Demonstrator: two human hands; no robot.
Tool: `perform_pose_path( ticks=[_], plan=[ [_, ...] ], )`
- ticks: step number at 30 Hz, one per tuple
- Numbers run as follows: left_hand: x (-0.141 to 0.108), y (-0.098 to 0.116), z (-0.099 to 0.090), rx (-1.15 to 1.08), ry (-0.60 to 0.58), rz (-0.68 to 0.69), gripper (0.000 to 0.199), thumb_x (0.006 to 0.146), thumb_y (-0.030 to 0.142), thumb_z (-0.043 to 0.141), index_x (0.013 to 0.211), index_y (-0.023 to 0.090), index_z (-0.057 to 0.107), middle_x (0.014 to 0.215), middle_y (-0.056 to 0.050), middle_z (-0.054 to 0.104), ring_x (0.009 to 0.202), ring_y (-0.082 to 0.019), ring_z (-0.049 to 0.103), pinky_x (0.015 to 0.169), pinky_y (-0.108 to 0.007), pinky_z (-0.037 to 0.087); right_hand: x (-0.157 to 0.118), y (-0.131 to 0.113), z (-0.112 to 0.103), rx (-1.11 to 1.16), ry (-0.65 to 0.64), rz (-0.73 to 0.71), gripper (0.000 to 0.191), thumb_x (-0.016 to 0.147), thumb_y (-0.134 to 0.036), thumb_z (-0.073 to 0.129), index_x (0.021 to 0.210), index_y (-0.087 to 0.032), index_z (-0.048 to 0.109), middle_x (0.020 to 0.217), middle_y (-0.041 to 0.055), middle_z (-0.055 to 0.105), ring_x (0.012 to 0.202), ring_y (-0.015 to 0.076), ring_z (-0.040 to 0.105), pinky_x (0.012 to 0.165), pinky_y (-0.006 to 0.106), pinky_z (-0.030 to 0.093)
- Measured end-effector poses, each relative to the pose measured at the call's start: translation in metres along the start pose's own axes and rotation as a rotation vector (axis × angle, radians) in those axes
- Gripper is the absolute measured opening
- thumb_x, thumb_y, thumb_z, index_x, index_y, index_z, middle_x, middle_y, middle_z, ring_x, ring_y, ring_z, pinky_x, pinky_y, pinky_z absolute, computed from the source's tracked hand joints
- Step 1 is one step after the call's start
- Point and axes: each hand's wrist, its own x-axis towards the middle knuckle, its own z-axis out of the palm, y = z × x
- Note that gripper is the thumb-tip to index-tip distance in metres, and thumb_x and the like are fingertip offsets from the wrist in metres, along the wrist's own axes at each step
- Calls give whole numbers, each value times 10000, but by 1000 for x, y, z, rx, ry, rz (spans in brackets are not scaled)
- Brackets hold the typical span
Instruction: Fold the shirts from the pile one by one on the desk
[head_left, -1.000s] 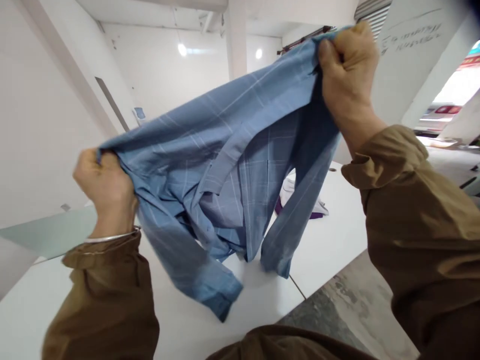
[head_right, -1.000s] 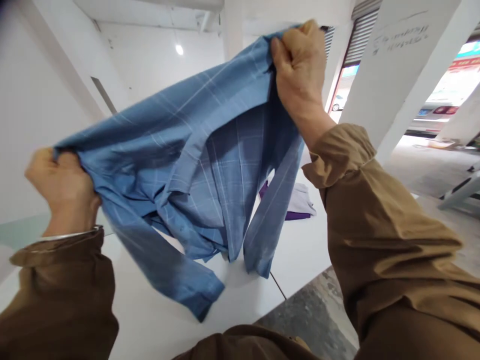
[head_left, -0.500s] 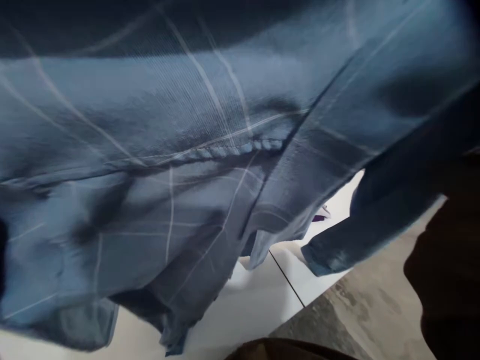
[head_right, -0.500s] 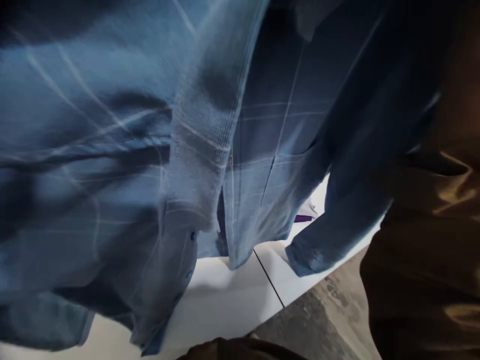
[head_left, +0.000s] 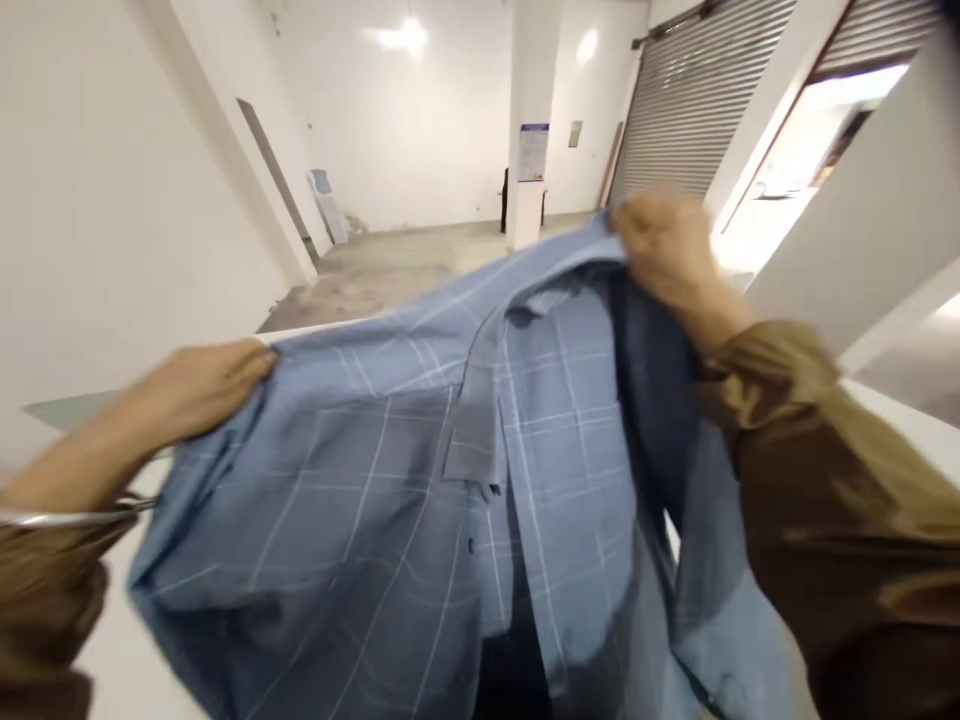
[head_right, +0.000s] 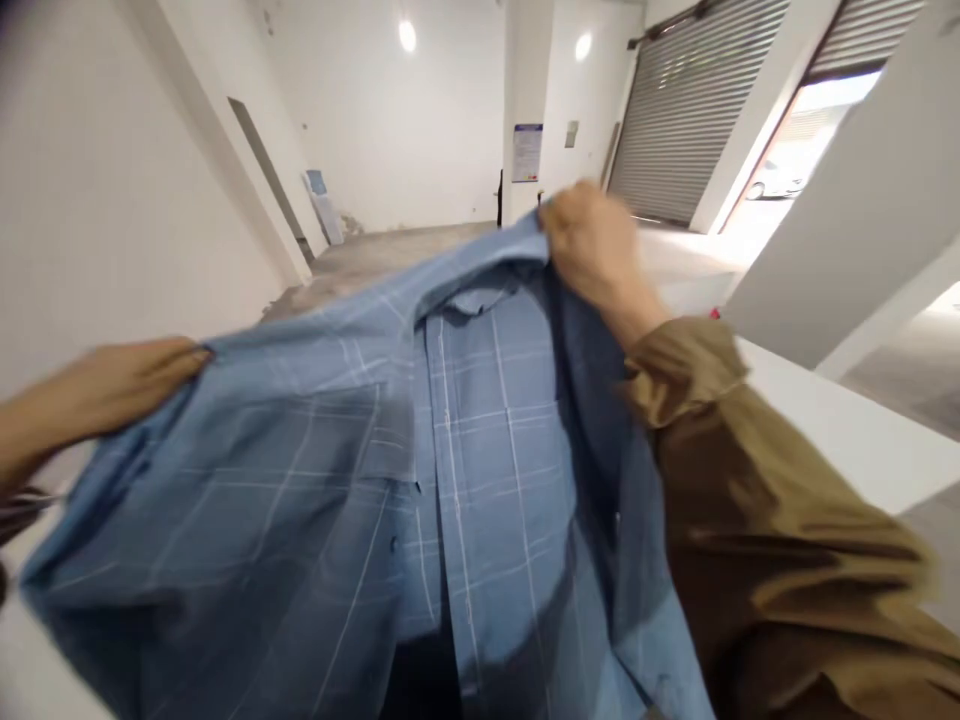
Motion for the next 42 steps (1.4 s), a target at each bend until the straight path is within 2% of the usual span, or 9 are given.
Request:
perform_pose_path(
  ticks=[3,8,14,22,28,31,35,39,42],
  plan=[
    [-11,-8,57,216,-404,-62,236,797,315,369,772,155,541,769,-32,576,748,-171,515,764,-307,393,-26,-20,68,18,-284,28,390,899,-311,271,909,-88,591,940,122,567,814,152,511,698,271,352],
    [-59,-38,158,257,-538,-240,381,783,351,318,992,98,511,1036,-173,538,936,-259,526,777,-362,398,-99,-46,171,151,-690,-21,334,853,-312,374,1048,-112,558,1050,141,552,964,204,501,821,292,367],
    [-131,-68,211,159,-606,-338,604,709,519,388,1148,106,411,1196,-180,426,1056,-286,474,859,-375,379,-206,-68,190,333,-903,-239,350,833,-300,406,1111,-118,518,1119,119,530,1039,215,477,919,325,344],
    [-131,-86,210,72,-416,-320,219,766,291,305,727,185,492,855,-112,543,924,-254,502,837,-387,381,-288,-67,196,318,-971,-150,413,818,-312,412,1185,-133,473,1238,114,451,1167,232,377,956,371,345],
    [-73,-105,179,21,-134,-411,316,818,347,239,891,158,481,1004,-94,499,1079,-233,398,931,-395,316,-299,-76,203,224,-961,-77,414,819,-313,393,1189,-147,476,1299,102,399,1207,256,312,938,410,361],
    [-65,-115,181,-30,-127,-470,344,806,349,283,949,114,491,1017,-119,516,1112,-253,374,938,-416,308,-299,-80,202,180,-949,-56,399,820,-300,384,1176,-153,488,1308,95,391,1207,259,306,933,413,365],
    [-94,-127,189,-63,-198,-557,549,747,442,385,1104,29,442,1155,-199,462,1139,-288,381,936,-406,326,-300,-83,202,158,-938,-59,395,824,-293,375,1170,-144,494,1306,93,393,1202,257,308,925,398,371],
    [-163,-124,181,-71,-344,-655,788,627,548,499,1208,31,371,1241,-210,417,1102,-297,445,874,-384,389,-303,-83,206,146,-915,-48,388,826,-285,372,1164,-139,494,1301,88,400,1198,250,309,928,393,361],
    [-211,-117,167,-89,-566,-665,560,606,441,539,1035,82,532,964,-140,607,899,-267,568,738,-345,442,-305,-85,209,137,-908,-29,386,826,-277,369,1162,-133,491,1300,91,398,1204,249,301,927,391,357]
  ],
)
